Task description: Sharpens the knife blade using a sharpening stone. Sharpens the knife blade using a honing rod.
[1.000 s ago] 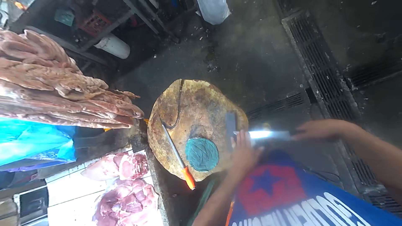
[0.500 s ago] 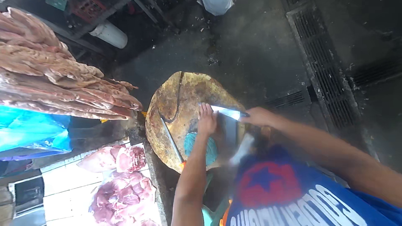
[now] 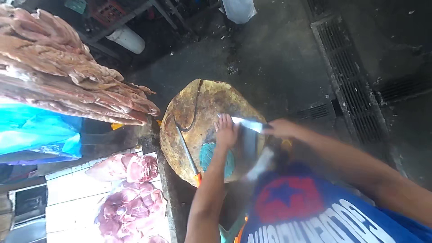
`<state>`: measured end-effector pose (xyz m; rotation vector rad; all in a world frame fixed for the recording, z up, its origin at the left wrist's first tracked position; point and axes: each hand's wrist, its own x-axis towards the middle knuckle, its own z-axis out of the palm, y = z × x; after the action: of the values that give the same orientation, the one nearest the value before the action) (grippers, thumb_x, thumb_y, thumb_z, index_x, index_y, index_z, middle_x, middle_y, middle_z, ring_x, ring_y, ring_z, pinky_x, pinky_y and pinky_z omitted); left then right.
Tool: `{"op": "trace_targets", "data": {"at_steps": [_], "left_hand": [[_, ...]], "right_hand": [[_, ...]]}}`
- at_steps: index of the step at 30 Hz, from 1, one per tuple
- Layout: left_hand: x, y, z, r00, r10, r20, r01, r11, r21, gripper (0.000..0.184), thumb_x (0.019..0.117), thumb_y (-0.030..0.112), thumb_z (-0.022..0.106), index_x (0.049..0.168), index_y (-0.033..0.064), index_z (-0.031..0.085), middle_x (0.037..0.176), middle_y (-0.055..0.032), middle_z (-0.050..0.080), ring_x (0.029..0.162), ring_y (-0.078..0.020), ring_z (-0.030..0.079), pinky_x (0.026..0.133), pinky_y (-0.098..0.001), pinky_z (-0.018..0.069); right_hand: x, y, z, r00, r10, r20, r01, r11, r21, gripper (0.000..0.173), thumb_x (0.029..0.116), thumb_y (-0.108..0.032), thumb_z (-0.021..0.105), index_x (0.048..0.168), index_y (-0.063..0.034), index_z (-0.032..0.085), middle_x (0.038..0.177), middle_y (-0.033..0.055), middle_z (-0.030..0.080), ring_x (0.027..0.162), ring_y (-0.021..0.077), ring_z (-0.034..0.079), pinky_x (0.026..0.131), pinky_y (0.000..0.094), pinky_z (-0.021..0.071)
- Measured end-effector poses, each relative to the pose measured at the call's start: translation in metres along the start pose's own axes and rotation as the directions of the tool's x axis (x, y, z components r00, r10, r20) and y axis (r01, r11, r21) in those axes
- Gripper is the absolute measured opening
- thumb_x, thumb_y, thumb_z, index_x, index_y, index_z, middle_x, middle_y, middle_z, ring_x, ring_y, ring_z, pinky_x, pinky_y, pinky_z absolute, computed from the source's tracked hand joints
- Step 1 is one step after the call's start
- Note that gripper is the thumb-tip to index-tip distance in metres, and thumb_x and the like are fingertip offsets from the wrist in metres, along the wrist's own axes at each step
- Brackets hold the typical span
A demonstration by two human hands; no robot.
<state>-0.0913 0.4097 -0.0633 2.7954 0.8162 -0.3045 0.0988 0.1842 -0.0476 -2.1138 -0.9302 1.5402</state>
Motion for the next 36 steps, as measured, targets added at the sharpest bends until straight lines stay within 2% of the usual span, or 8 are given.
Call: {"op": "trace_targets", "data": {"at_steps": [5,8,12,16,21,25,30,36], "left_hand": [[0.003,0.028,-0.056,0.986,-0.001,-0.165,0.009,0.999,0.046,0.077,0.1049,0.065,0.029,0.162,0.0130,0.030,0.170,-0.0189,0.019,0.159,-0.0389,0.011,0.125,-0.0667,0.0078],[-0.053,0.090,-0.030,0.983,0.097,-0.157,-0.095,0.995,0.021,0.074,0.1051,0.059,0.038,0.157,0.0062,0.040,0.168,-0.0199,0.026,0.158,-0.0374,0.017,0.126,-0.0652,0.0081],[-0.068,0.143,0.026,0.988,0.146,-0.055,-0.151,0.981,-0.121,0.078,0.1047,0.062,0.034,0.160,0.0072,0.036,0.168,-0.0125,0.030,0.159,-0.0277,0.017,0.129,-0.0586,0.0076],[-0.085,0.097,0.032,0.999,-0.017,-0.033,0.013,0.993,-0.115,0.078,0.1048,0.064,0.032,0.161,0.0095,0.033,0.168,-0.0107,0.030,0.159,-0.0269,0.018,0.129,-0.0586,0.0083],[-0.164,0.023,0.029,0.968,-0.251,0.019,0.252,0.962,-0.105,0.081,0.1040,0.064,0.031,0.159,0.0050,0.036,0.165,-0.0162,0.034,0.157,-0.0312,0.024,0.128,-0.0609,0.0070],[-0.121,0.090,0.018,0.989,-0.143,0.023,0.145,0.979,-0.146,0.082,0.1037,0.062,0.039,0.159,0.0018,0.034,0.166,-0.0197,0.031,0.158,-0.0342,0.018,0.127,-0.0631,0.0043],[-0.058,0.139,0.031,0.995,0.063,-0.083,-0.073,0.989,-0.127,0.077,0.1039,0.066,0.031,0.161,0.0135,0.034,0.168,-0.0066,0.031,0.159,-0.0259,0.018,0.127,-0.0617,0.0059],[-0.157,0.025,0.026,0.971,-0.237,0.013,0.237,0.963,-0.127,0.073,0.1068,0.059,0.030,0.161,0.0096,0.034,0.167,-0.0114,0.032,0.158,-0.0277,0.020,0.127,-0.0625,0.0076]], "right_hand": [[-0.035,-0.019,-0.034,0.905,-0.214,-0.369,0.062,0.922,-0.382,0.052,0.0996,-0.063,0.054,0.112,-0.0146,0.068,0.094,0.0143,0.072,0.089,0.0367,0.072,0.074,0.0620,0.0570],[-0.089,0.048,-0.027,0.810,-0.249,-0.530,-0.048,0.874,-0.484,0.036,0.0906,-0.030,0.076,0.121,-0.0120,0.070,0.117,0.0201,0.067,0.108,0.0423,0.066,0.085,0.0640,0.0561],[-0.116,0.112,-0.030,0.843,-0.121,-0.524,-0.201,0.834,-0.514,0.030,0.0924,-0.019,0.071,0.120,-0.0068,0.069,0.124,0.0256,0.064,0.117,0.0455,0.062,0.092,0.0638,0.0526],[-0.078,0.061,0.002,0.904,-0.037,-0.426,-0.196,0.850,-0.488,0.033,0.0908,-0.024,0.072,0.122,-0.0124,0.069,0.128,0.0224,0.061,0.106,0.0438,0.066,0.078,0.0625,0.0574],[-0.036,-0.003,0.057,0.940,-0.268,-0.211,0.099,0.806,-0.583,0.032,0.0911,-0.014,0.069,0.123,-0.0134,0.067,0.122,0.0184,0.064,0.103,0.0400,0.067,0.080,0.0586,0.0579],[-0.070,0.045,0.004,0.938,-0.202,-0.281,0.004,0.818,-0.575,0.032,0.0906,-0.015,0.072,0.123,-0.0116,0.068,0.124,0.0209,0.065,0.099,0.0433,0.069,0.075,0.0635,0.0579],[-0.093,0.096,-0.047,0.869,-0.076,-0.489,-0.256,0.777,-0.575,0.036,0.0839,-0.024,0.077,0.117,-0.0121,0.069,0.116,0.0204,0.066,0.090,0.0444,0.069,0.064,0.0653,0.0547],[-0.030,-0.001,0.050,0.943,-0.214,-0.256,0.026,0.811,-0.585,0.033,0.0834,-0.023,0.074,0.115,-0.0167,0.070,0.113,0.0143,0.068,0.088,0.0370,0.070,0.067,0.0601,0.0575]]}}
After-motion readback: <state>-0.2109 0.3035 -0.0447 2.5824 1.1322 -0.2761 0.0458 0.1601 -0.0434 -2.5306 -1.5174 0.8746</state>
